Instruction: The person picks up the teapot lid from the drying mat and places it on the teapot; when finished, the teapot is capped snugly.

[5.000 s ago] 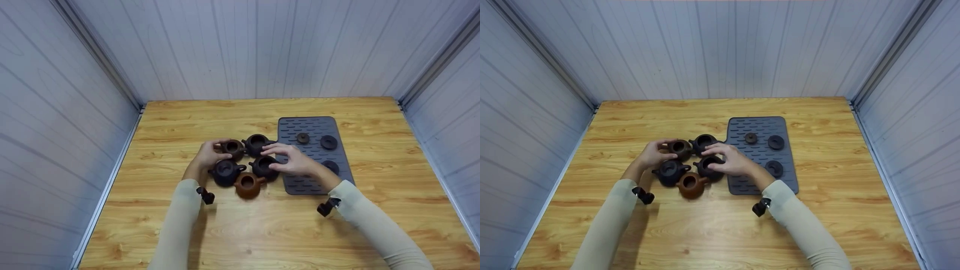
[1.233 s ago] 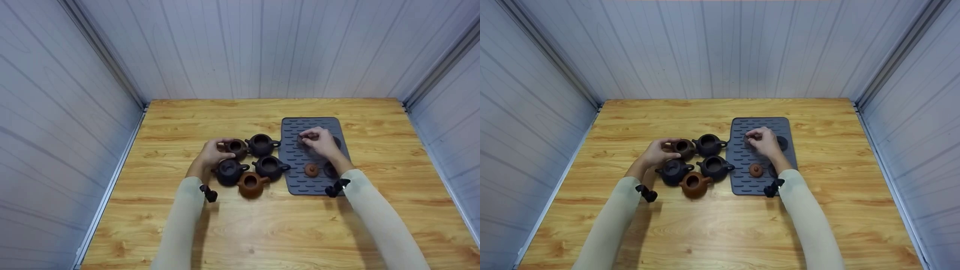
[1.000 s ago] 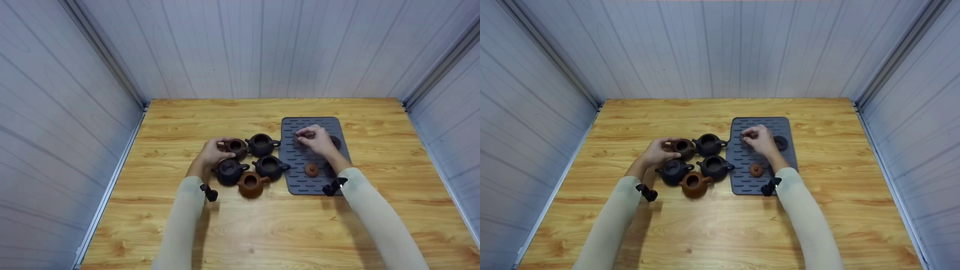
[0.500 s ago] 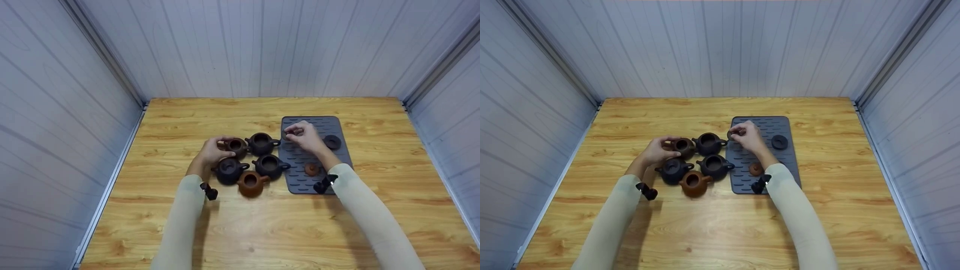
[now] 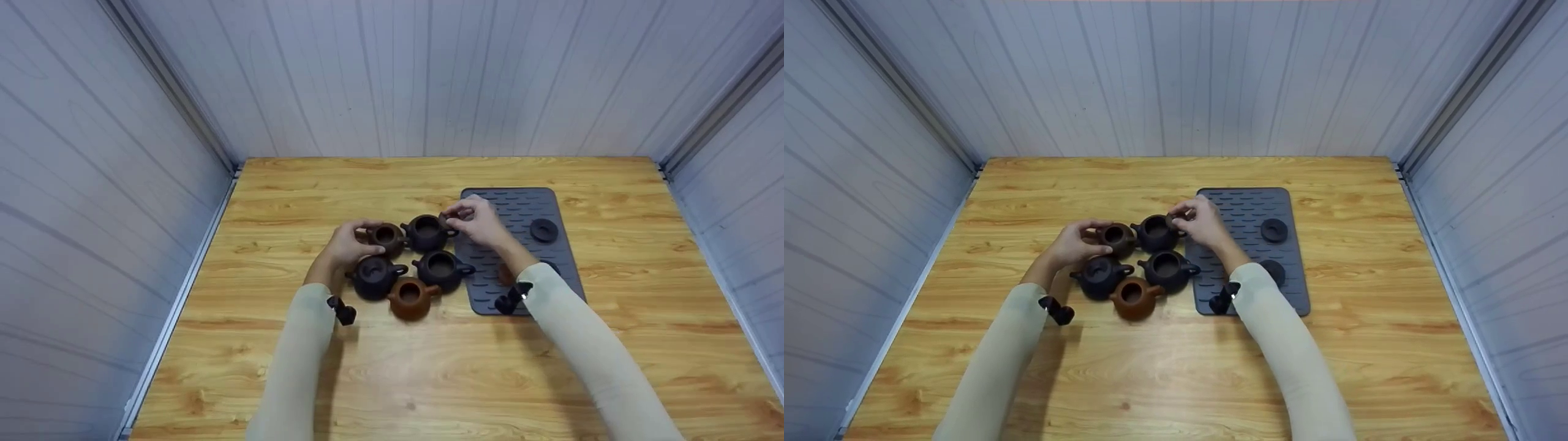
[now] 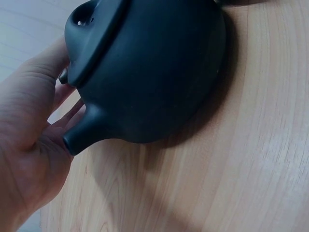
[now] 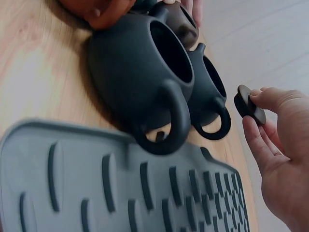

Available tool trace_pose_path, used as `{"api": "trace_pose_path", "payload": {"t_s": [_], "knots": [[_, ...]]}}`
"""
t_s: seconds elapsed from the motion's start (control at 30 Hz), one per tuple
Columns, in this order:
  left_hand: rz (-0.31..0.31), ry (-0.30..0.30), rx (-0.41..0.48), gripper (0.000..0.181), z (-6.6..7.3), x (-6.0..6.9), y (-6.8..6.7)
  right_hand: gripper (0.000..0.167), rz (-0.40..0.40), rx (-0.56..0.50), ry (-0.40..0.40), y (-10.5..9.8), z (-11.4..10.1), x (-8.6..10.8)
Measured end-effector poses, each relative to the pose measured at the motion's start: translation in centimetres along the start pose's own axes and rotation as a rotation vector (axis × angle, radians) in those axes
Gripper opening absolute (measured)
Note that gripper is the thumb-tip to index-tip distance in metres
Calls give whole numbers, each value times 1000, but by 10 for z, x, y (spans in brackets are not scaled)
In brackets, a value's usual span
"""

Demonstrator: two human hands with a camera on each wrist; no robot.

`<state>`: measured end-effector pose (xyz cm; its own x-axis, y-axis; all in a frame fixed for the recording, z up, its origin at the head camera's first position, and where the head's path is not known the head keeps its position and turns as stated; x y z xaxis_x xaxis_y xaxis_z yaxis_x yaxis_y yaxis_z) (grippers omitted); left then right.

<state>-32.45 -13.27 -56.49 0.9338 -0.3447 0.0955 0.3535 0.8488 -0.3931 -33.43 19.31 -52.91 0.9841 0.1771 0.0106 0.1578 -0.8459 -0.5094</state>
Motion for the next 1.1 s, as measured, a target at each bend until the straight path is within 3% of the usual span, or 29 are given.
{"api": "trace_pose_path", "payload": {"t_s": [0.63,0.9,1.1], "knots": [[-7,-16,-5,61,1,4,-2,20,-62,-14,-49,46,-37,-7],[-16,-20,-2,61,1,3,-4,20,-116,-103,22,62,-50,-10],[-12,-15,3,61,1,2,-4,21,-112,-41,-40,73,-60,-14]]}}
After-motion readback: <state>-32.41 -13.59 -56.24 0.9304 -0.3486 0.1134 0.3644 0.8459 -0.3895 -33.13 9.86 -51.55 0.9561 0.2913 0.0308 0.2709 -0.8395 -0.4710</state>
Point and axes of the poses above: each hand's wrist, its own x-axis away from the middle knuckle, its own y-axis out of the palm, z = x × y, the point moved 3 cm from there along -x, towards the middle knuckle, and after that the axes turned 6 degrees about y, right-handed, at the moved point
